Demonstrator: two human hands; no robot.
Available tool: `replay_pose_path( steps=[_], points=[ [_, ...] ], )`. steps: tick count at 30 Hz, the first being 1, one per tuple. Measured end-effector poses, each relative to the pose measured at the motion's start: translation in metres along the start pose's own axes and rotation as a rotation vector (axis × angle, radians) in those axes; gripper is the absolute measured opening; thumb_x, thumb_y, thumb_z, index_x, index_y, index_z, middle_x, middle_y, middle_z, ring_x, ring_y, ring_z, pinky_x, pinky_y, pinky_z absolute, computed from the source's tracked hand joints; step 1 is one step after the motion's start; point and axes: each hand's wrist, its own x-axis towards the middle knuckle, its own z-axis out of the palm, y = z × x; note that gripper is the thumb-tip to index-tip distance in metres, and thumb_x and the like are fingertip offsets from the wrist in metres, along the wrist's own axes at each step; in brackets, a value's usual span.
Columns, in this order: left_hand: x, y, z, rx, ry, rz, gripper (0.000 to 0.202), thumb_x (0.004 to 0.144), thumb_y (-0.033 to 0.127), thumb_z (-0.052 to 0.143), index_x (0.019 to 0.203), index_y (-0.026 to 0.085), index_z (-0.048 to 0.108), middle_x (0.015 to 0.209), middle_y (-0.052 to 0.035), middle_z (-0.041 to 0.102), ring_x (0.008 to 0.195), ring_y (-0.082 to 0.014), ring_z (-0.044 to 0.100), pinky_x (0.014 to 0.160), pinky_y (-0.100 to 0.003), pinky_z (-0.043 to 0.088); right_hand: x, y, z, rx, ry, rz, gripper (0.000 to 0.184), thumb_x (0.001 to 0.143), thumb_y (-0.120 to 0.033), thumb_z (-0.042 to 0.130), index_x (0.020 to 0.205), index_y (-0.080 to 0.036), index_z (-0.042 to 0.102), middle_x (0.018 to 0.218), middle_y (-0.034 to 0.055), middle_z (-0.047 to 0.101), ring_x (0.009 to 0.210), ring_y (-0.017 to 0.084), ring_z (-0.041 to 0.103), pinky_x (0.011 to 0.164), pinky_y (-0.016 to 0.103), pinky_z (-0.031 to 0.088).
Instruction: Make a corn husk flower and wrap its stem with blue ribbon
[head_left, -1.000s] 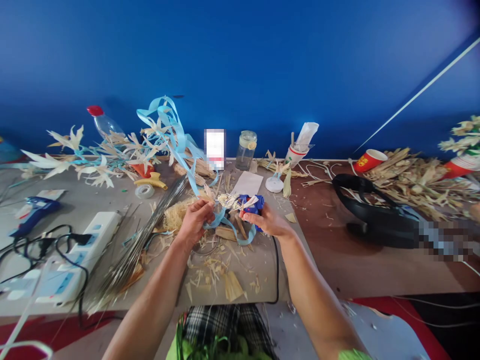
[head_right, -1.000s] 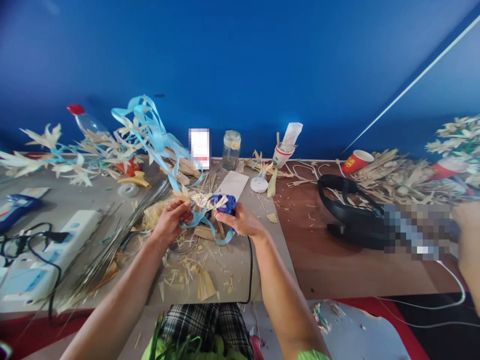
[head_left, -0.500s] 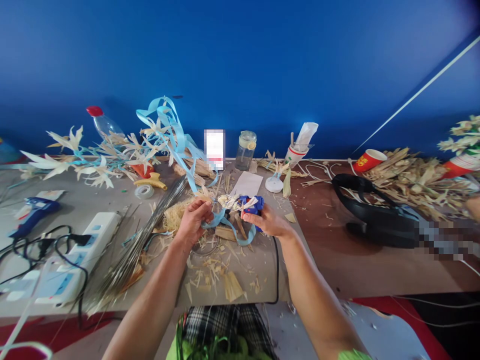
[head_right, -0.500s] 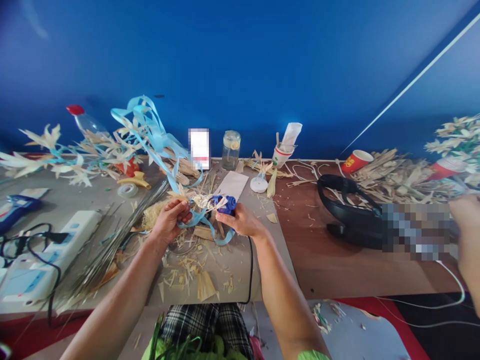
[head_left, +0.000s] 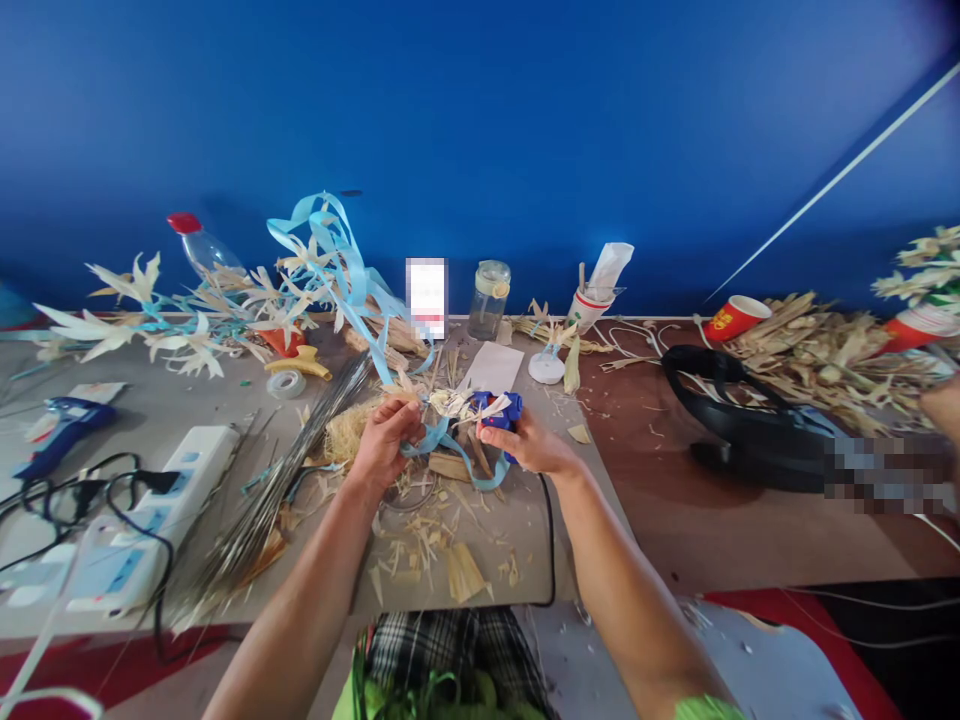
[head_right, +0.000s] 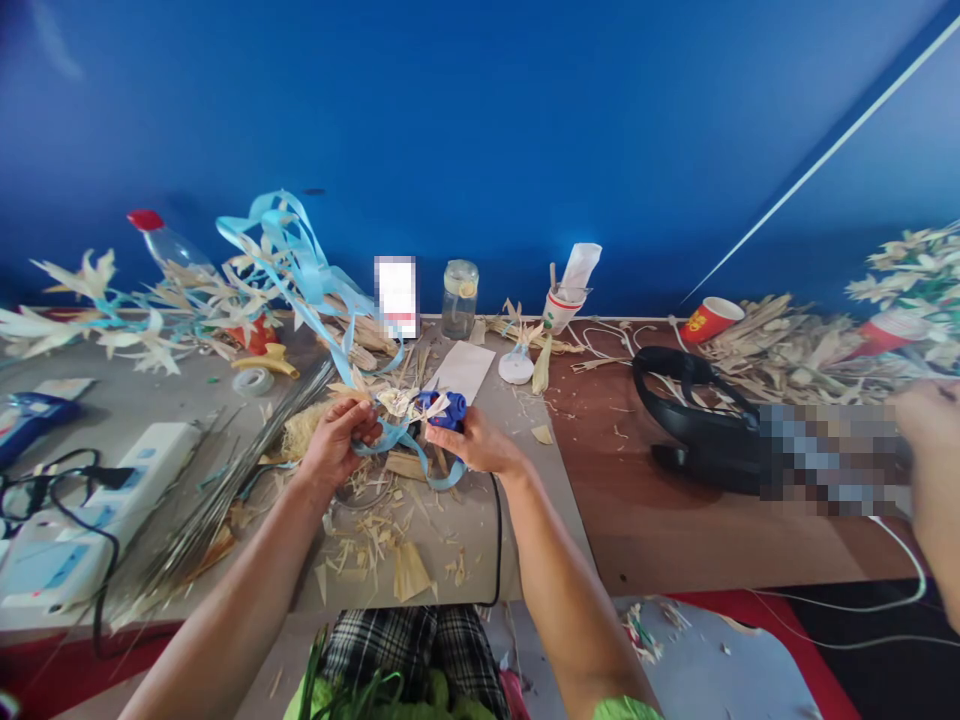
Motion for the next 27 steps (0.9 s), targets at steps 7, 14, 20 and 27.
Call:
replay_pose_path(
  steps=[7,14,20,27],
  points=[
    [-0.0006,0.002,-0.0012,-0.006,0.024,0.02,0.038,0.063,0.026,0.075,0.054,0.016,0.041,0.047,0.0075,0.032,0.042,-0.0032,0.028,0.043,-0.019,0.026,-0.0036,0.0014,-0.0062,0.029,0.006,0.024,0.026,0.081,-0.043,0.057,0.079,-0.016,0.057,0.072,0.0006,0.055,0.066,0.012,0.047,0.062,0.025,0.038],
    [-0.0018,0.0009,0.0014,0.042,0.001,-0.016,0.039,0.063,0.028,0.076,0.052,0.016,0.041,0.046,0.0072,0.032,0.042,-0.0033,0.028,0.043,-0.02,0.027,-0.0036,0.0002,-0.0023,0.13,0.008,0.02,0.028,0.079,-0.045,0.058,0.08,-0.016,0.057,0.074,0.0017,0.056,0.068,0.013,0.048,0.064,0.026,0.04],
    [-0.0021,0.0,0.0021,0.022,-0.011,-0.017,0.037,0.064,0.027,0.075,0.052,0.016,0.042,0.044,0.0076,0.03,0.041,-0.0037,0.027,0.043,-0.02,0.026,-0.0018,-0.0036,-0.0007,0.064,0.014,-0.014,0.027,0.081,-0.043,0.056,0.077,-0.016,0.054,0.07,-0.0008,0.05,0.063,0.011,0.042,0.062,0.024,0.037],
    [-0.0015,0.0009,0.0006,0.032,-0.002,-0.015,0.039,0.063,0.029,0.076,0.052,0.016,0.041,0.045,0.0076,0.031,0.042,-0.0035,0.028,0.043,-0.02,0.026,-0.0016,-0.0057,-0.0015,0.004,-0.005,-0.041,0.027,0.082,-0.043,0.054,0.074,-0.017,0.051,0.065,-0.0032,0.045,0.061,0.01,0.038,0.06,0.023,0.035]
  ],
)
